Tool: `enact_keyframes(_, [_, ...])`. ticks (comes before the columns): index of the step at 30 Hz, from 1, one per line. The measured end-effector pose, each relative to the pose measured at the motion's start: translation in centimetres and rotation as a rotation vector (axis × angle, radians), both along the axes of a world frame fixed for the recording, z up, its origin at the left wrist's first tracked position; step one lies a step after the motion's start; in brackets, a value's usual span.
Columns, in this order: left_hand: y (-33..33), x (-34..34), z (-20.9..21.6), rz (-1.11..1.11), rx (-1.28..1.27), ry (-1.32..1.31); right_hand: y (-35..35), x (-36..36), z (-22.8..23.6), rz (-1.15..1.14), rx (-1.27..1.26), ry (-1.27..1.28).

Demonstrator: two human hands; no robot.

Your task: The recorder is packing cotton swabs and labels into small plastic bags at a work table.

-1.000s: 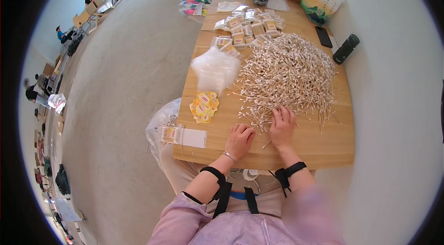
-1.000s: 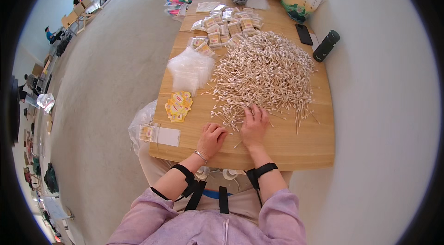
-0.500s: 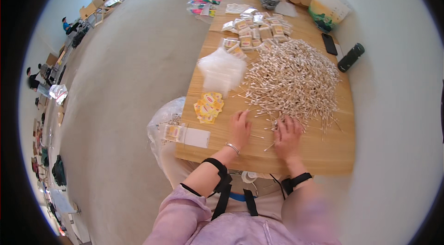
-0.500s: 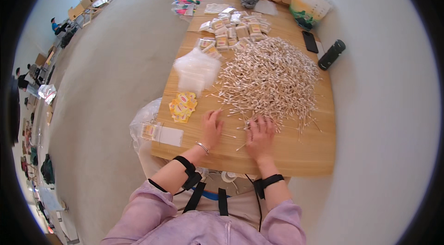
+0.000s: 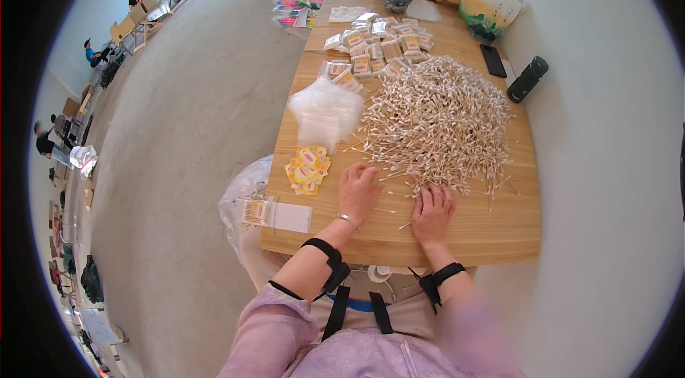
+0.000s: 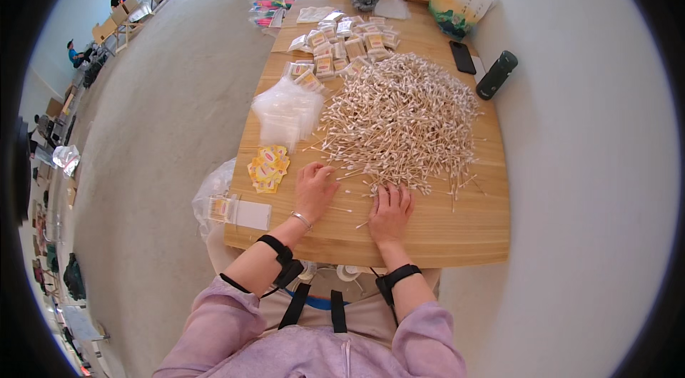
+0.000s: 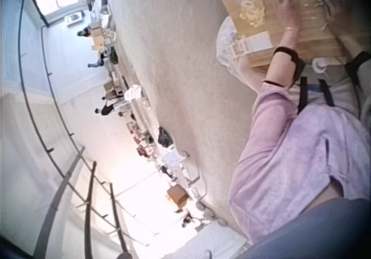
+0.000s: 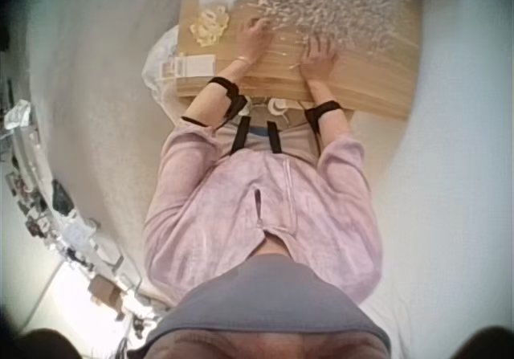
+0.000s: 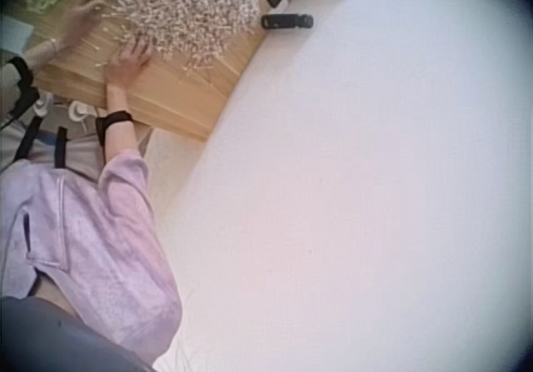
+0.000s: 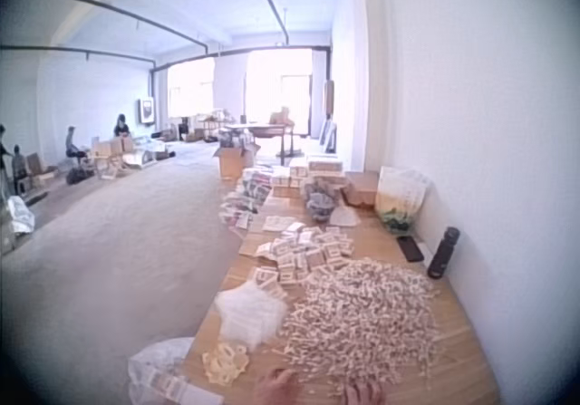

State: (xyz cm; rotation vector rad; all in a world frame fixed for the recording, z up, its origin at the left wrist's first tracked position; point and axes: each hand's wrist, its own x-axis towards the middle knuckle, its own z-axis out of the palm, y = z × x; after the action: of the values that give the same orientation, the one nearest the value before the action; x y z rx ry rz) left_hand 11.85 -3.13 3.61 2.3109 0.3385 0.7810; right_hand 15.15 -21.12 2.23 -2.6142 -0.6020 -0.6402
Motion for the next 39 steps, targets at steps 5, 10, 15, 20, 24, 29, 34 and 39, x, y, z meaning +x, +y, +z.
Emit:
enact_keyframes(5, [0.8, 2.0, -4.1, -0.023, 0.236, 0.124, -0.5, 0.7, -4.5, -0.019, 0.074, -0.134])
enact_keyframes(10, [-1.3, 1.9, -5.3, -0.113, 0.102, 0.136, -2.9, 0.1, -3.2, -0.081, -0.001, -0.083])
enact_keyframes(15, [-0.1, -0.7, -3.5, -0.054, 0.018, 0.064, -2.1, 0.7, -3.4, -0.053, 0.044, -0.087])
enact_keyframes(20, [0.1, -3.8, -3.7, -0.174, 0.047, 0.106, -2.4, 1.4, -3.4, -0.126, 0.018, -0.048])
enact_keyframes(24, [-1.5, -6.2, -2.6, -0.199, -0.027, -0.031, -3.0, 1.1, -3.0, -0.118, -0.036, -0.059])
enact_keyframes(29, [-1.2, -6.0, -4.4, -0.313, 0.056, -0.002, -2.5, 0.8, -2.5, -0.122, -0.094, -0.113])
enact_keyframes(34, [1.7, -6.9, -2.9, -0.27, 0.054, -0.014, 3.0, 1.2, -2.1, 0.111, -0.027, -0.193])
enact_keyframes(39, [0.6, -6.2, -2.6, -0.27, -0.055, 0.038, 4.1, -0.2, 1.1, 0.259, 0.058, 0.141])
